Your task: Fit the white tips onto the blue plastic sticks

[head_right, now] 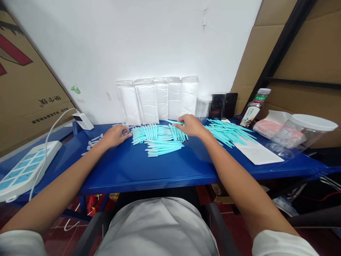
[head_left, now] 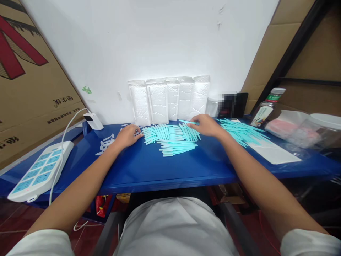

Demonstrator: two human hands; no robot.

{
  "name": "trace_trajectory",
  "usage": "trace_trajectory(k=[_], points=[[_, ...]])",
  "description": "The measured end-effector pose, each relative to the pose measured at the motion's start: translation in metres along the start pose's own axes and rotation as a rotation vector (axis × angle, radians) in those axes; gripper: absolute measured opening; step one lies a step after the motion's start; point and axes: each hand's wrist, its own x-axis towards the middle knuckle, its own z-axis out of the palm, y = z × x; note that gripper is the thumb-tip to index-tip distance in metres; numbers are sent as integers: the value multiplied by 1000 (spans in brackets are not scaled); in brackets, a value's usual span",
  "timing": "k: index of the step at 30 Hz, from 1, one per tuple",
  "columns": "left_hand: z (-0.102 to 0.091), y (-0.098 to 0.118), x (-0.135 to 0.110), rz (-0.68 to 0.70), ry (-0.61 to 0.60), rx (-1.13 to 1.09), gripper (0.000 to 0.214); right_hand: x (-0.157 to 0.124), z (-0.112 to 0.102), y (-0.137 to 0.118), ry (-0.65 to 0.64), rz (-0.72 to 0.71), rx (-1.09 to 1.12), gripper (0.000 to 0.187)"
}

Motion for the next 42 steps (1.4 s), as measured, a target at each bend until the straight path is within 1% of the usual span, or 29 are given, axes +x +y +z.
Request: trace_trajectory(k=[3,9,11,13,14,16,18,20,21,23,25,29,32,37,42], points=[[1,4,1,-33,-21,70,31,0,-1,0,1,8,-6,36],[-3,4,-1,-172,-122,276,33,0,-3,-2,6,9,1,36],[-4,3,-3,-188,-162,327,34,0,-3,-1,9,5,9,36],[-4,1,-4,-190,-165,322,34,0,-3,0,11,-1,14,37],[-4,1,-4,-183,-147,279,33,0,-4,0,10,-1,14,38],[-5,1,-3,-152,-77,98,31,0,-4,0,9,4,16,41],[-6,4,-1,-126,27,-182,31,0,-4,-2,-3,-3,54,45],[-9,12,1,-122,99,-500,40,-1,-4,-5,-39,-23,145,47],[-10,17,1,-128,112,-650,47,-1,-4,-7,-65,-34,198,48],[-13,28,0,-143,92,-898,60,-1,-3,-13,-124,-59,286,49],[-13,39,-2,-147,60,-1044,65,-3,-3,-21,-168,-81,337,49],[-9,50,-5,-144,54,-1150,59,-6,3,-38,-202,-94,445,39],[-7,57,-6,-156,82,-1200,54,-6,13,-46,-169,-100,511,34],[-9,69,-8,-137,139,-1189,49,-7,28,-49,-99,-161,557,33],[-11,78,-10,-137,153,-1163,48,-8,27,-51,-80,-168,566,33]])
